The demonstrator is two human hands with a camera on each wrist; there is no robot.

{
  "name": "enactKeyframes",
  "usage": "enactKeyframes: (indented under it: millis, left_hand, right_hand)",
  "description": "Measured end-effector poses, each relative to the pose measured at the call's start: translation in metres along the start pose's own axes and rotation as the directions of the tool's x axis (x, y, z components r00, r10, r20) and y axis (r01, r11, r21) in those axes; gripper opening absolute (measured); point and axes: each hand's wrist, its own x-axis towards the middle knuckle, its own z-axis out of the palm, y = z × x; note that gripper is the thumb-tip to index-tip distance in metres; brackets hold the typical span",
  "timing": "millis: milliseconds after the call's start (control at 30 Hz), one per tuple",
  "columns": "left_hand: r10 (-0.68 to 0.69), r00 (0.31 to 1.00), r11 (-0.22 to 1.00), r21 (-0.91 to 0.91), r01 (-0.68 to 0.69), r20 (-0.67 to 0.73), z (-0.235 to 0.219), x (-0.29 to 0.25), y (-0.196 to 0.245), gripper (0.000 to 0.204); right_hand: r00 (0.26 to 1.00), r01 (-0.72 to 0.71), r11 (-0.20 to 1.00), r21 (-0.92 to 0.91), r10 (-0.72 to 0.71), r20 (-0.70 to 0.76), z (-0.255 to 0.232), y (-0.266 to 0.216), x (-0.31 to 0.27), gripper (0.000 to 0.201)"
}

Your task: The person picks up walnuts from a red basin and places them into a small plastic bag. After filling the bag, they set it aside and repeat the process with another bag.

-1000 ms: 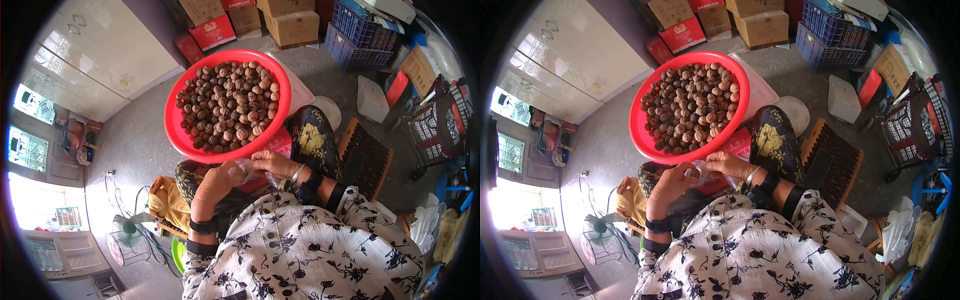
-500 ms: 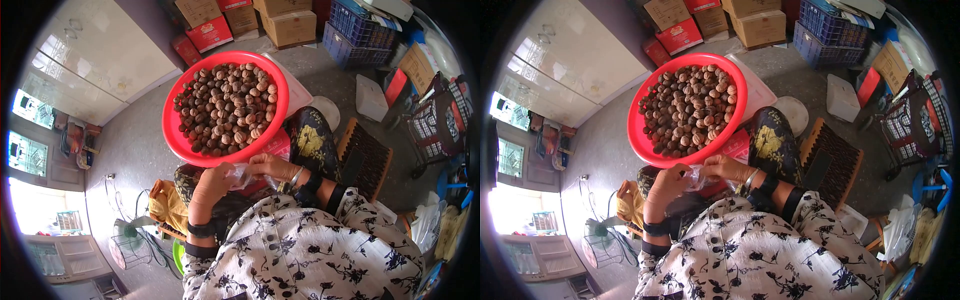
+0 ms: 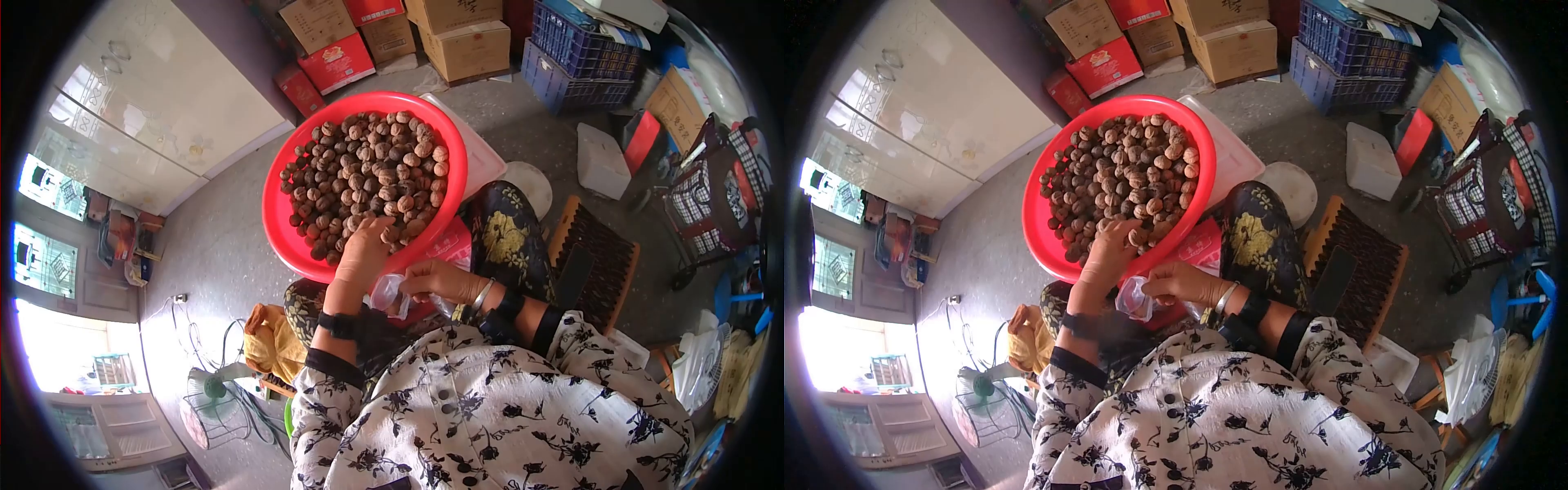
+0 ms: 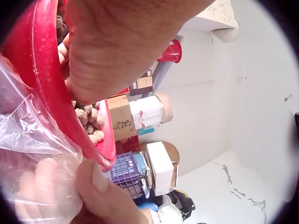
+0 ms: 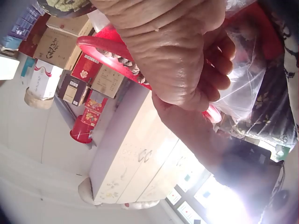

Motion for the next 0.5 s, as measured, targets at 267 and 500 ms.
enactKeyframes:
  millis: [267, 500]
  left_hand:
    - [-0.058, 0.994, 0.996, 0.078, 0.051, 0.090, 0.0051, 0.0084, -0.0123, 0.047]
    - [-0.310, 0.950, 0.898, -0.314, 0.307, 0.042, 0.0019, -0.0001, -0.0076, 0.042]
  right_hand:
    - [1.000, 0.007, 1.000, -0.010, -0.007, 0.001, 0.0000, 0.0024, 0.0020, 0.022]
    - [0.999, 0.038, 0.999, -0.010, -0.038, 0.027, -0.0015, 0.0023, 0.0006, 0.021]
